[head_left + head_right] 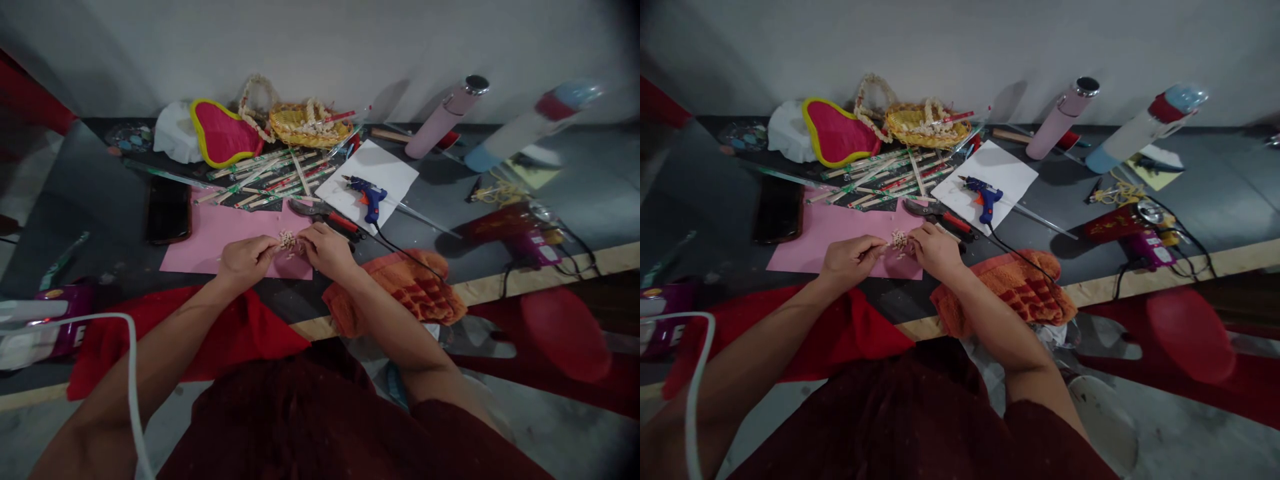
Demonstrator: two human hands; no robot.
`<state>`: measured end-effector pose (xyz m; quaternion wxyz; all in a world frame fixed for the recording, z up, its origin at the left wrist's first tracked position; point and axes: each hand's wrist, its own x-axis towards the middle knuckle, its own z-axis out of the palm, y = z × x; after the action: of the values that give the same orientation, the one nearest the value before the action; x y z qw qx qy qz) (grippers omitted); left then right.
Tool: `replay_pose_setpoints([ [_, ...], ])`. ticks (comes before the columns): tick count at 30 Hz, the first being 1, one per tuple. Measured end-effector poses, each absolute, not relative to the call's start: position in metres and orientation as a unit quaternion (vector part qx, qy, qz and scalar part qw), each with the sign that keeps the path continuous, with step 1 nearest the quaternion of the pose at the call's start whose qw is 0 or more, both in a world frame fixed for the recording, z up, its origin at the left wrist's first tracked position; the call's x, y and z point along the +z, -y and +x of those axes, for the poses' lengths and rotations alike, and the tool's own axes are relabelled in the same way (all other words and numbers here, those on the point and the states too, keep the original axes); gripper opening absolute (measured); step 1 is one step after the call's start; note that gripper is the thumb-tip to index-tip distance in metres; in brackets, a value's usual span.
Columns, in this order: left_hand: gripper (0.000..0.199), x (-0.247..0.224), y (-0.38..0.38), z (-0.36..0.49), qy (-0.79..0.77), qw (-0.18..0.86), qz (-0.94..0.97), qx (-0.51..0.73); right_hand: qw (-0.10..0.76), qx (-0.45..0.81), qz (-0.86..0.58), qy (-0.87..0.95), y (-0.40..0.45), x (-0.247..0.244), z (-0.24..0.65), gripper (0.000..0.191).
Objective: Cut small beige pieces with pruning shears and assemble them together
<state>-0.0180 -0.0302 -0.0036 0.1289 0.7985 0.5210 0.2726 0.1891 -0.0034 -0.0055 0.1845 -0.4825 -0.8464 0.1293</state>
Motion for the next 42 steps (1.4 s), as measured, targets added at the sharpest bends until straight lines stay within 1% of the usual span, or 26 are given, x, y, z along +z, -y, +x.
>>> replay_pose_setpoints([
  [4,0.021,-0.004,0.030,-0.018,-0.525,0.137,0.797,0.264,0.162,0.108,-0.486,0.852,0.003,-0.009,0.185,0.025],
  [9,0.021,-0.004,0.030,-0.017,-0.532,0.141,0.795,0.256,0.165,0.098,-0.491,0.850,0.002,-0.013,0.179,0.022],
  [14,0.022,-0.005,0.028,-0.016,-0.540,0.142,0.790,0.253,0.170,0.121,-0.492,0.845,0.001,-0.011,0.179,0.017],
  [16,0.024,-0.004,0.028,-0.017,-0.538,0.144,0.788,0.262,0.201,0.146,-0.480,0.842,-0.001,-0.008,0.180,0.016],
  [19,0.026,0.000,0.029,-0.018,-0.535,0.159,0.777,0.290,0.308,0.209,-0.438,0.818,0.000,-0.003,0.180,0.014],
  [21,0.027,0.004,0.032,-0.016,-0.541,0.180,0.761,0.310,0.377,0.281,-0.416,0.778,0.002,0.001,0.178,0.010],
  [23,0.028,0.009,0.036,-0.014,-0.549,0.201,0.741,0.328,0.412,0.378,-0.405,0.724,0.007,0.004,0.174,0.010],
  [26,0.028,0.013,0.042,-0.008,-0.554,0.215,0.726,0.346,0.411,0.514,-0.388,0.646,0.012,0.005,0.167,0.018],
  [29,0.026,0.014,0.043,-0.005,-0.551,0.219,0.724,0.352,0.406,0.576,-0.372,0.604,0.014,0.003,0.162,0.024],
  [35,0.026,0.012,0.042,-0.007,-0.547,0.236,0.719,0.358,0.432,0.595,-0.354,0.578,0.016,-0.001,0.161,0.030],
  [42,0.026,0.014,0.042,-0.007,-0.556,0.215,0.724,0.347,0.435,0.581,-0.364,0.585,0.017,-0.002,0.162,0.029],
])
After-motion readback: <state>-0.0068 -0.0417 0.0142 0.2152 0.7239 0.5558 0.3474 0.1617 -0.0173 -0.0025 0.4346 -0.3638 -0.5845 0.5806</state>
